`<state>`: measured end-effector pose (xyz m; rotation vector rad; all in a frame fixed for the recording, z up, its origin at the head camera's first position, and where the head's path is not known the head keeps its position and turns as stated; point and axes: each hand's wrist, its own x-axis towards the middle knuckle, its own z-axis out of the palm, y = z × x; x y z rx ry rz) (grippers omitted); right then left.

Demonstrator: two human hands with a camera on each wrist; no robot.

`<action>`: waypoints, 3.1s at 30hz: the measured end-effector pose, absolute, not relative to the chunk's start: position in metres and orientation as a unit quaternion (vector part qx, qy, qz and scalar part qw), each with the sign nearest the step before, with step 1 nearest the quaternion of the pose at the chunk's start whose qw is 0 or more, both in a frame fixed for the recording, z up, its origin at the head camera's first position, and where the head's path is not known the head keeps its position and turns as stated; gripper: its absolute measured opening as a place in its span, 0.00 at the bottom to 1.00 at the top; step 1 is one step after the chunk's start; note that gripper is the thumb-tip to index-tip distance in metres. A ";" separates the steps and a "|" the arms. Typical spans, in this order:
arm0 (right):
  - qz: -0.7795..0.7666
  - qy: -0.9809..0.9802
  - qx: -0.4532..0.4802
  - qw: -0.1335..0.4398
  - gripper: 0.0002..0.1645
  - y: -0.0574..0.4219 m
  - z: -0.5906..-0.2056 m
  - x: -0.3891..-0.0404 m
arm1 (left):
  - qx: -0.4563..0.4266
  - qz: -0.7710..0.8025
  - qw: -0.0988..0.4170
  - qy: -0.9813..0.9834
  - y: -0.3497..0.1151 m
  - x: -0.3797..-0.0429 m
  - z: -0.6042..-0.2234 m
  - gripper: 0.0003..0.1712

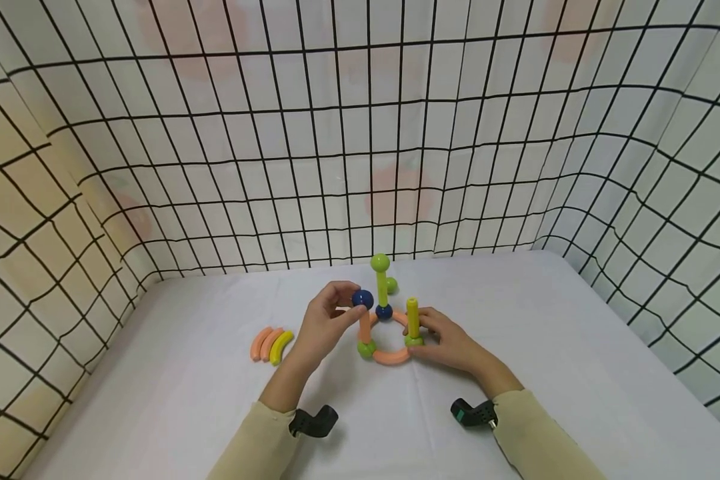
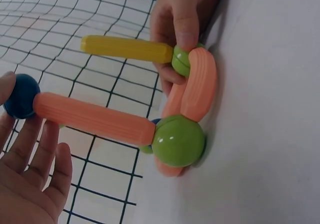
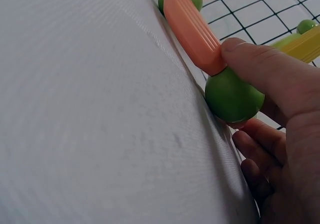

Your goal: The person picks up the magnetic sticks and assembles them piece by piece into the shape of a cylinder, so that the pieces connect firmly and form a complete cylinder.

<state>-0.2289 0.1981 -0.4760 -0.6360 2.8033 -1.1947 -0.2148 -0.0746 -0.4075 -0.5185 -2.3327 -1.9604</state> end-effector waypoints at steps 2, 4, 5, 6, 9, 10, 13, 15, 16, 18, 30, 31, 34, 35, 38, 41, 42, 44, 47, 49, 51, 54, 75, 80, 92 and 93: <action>-0.383 0.900 -0.209 0.014 0.20 0.198 -0.476 -0.229 | -0.174 -0.632 0.020 -0.755 -0.076 -0.215 -0.407 0.20; -0.382 0.899 -0.214 0.012 0.20 0.198 -0.475 -0.228 | -0.180 -0.628 0.015 -0.757 -0.077 -0.215 -0.407 0.20; -0.382 0.899 -0.215 0.012 0.20 0.198 -0.475 -0.228 | -0.182 -0.628 0.013 -0.757 -0.077 -0.215 -0.407 0.20; -0.381 0.899 -0.214 0.013 0.20 0.198 -0.474 -0.228 | -0.184 -0.627 0.011 -0.757 -0.077 -0.215 -0.407 0.19; -0.379 0.901 -0.211 0.015 0.21 0.198 -0.475 -0.228 | -0.183 -0.623 0.008 -0.761 -0.078 -0.214 -0.406 0.19; -0.380 0.901 -0.207 0.018 0.21 0.198 -0.476 -0.228 | -0.181 -0.622 0.007 -0.761 -0.078 -0.214 -0.406 0.19; -0.388 0.900 -0.199 0.025 0.25 0.198 -0.476 -0.229 | -0.179 -0.622 0.006 -0.762 -0.078 -0.215 -0.406 0.19; -0.397 0.896 -0.197 0.030 0.27 0.199 -0.476 -0.229 | -0.179 -0.622 0.005 -0.762 -0.078 -0.215 -0.406 0.20; -0.400 0.895 -0.196 0.031 0.27 0.199 -0.476 -0.229 | -0.179 -0.622 0.005 -0.762 -0.078 -0.215 -0.406 0.20; -0.406 0.892 -0.197 0.034 0.26 0.200 -0.475 -0.230 | -0.180 -0.622 0.005 -0.762 -0.078 -0.215 -0.406 0.21; -0.423 0.884 -0.194 0.044 0.32 0.203 -0.475 -0.231 | -0.186 -0.620 0.006 -0.762 -0.078 -0.214 -0.404 0.19; -0.422 0.884 -0.193 0.045 0.32 0.203 -0.475 -0.231 | -0.186 -0.621 0.005 -0.762 -0.078 -0.214 -0.405 0.19; -0.418 0.887 -0.191 0.047 0.34 0.204 -0.475 -0.231 | -0.187 -0.620 0.003 -0.762 -0.078 -0.215 -0.405 0.19; -0.418 0.888 -0.187 0.048 0.35 0.204 -0.475 -0.231 | -0.187 -0.620 0.002 -0.762 -0.078 -0.215 -0.405 0.19; -0.415 0.890 -0.186 0.048 0.36 0.204 -0.474 -0.230 | -0.187 -0.621 0.002 -0.761 -0.078 -0.215 -0.405 0.19; -0.414 0.890 -0.187 0.047 0.35 0.203 -0.474 -0.230 | -0.188 -0.622 0.000 -0.760 -0.079 -0.215 -0.405 0.19; -0.413 0.890 -0.189 0.046 0.35 0.204 -0.474 -0.230 | -0.189 -0.622 -0.001 -0.760 -0.079 -0.215 -0.405 0.19; -0.412 0.889 -0.192 0.045 0.35 0.204 -0.474 -0.230 | -0.190 -0.625 -0.003 -0.757 -0.079 -0.216 -0.406 0.20; -0.415 0.887 -0.195 0.045 0.34 0.204 -0.473 -0.230 | -0.191 -0.628 -0.006 -0.754 -0.080 -0.216 -0.407 0.21; -0.415 0.887 -0.199 0.044 0.33 0.204 -0.474 -0.230 | -0.190 -0.633 -0.008 -0.750 -0.081 -0.216 -0.408 0.20; -0.414 0.887 -0.199 0.043 0.32 0.204 -0.474 -0.230 | -0.185 -0.639 -0.009 -0.746 -0.082 -0.217 -0.409 0.19; -0.411 0.889 -0.198 0.042 0.32 0.204 -0.475 -0.230 | -0.173 -0.651 -0.010 -0.739 -0.084 -0.220 -0.412 0.17; -0.398 0.892 -0.208 0.044 0.21 0.202 -0.475 -0.230 | -0.058 -0.636 -0.049 -0.768 -0.091 -0.238 -0.443 0.19; -0.385 0.895 -0.221 0.043 0.25 0.203 -0.475 -0.225 | -0.061 -0.614 -0.073 -0.784 -0.089 -0.246 -0.444 0.19; -0.356 0.903 -0.237 0.034 0.26 0.204 -0.469 -0.207 | -0.061 -0.525 -0.177 -0.830 -0.061 -0.282 -0.437 0.21; -0.352 0.905 -0.237 0.034 0.26 0.203 -0.469 -0.206 | -0.063 -0.520 -0.181 -0.833 -0.059 -0.284 -0.437 0.21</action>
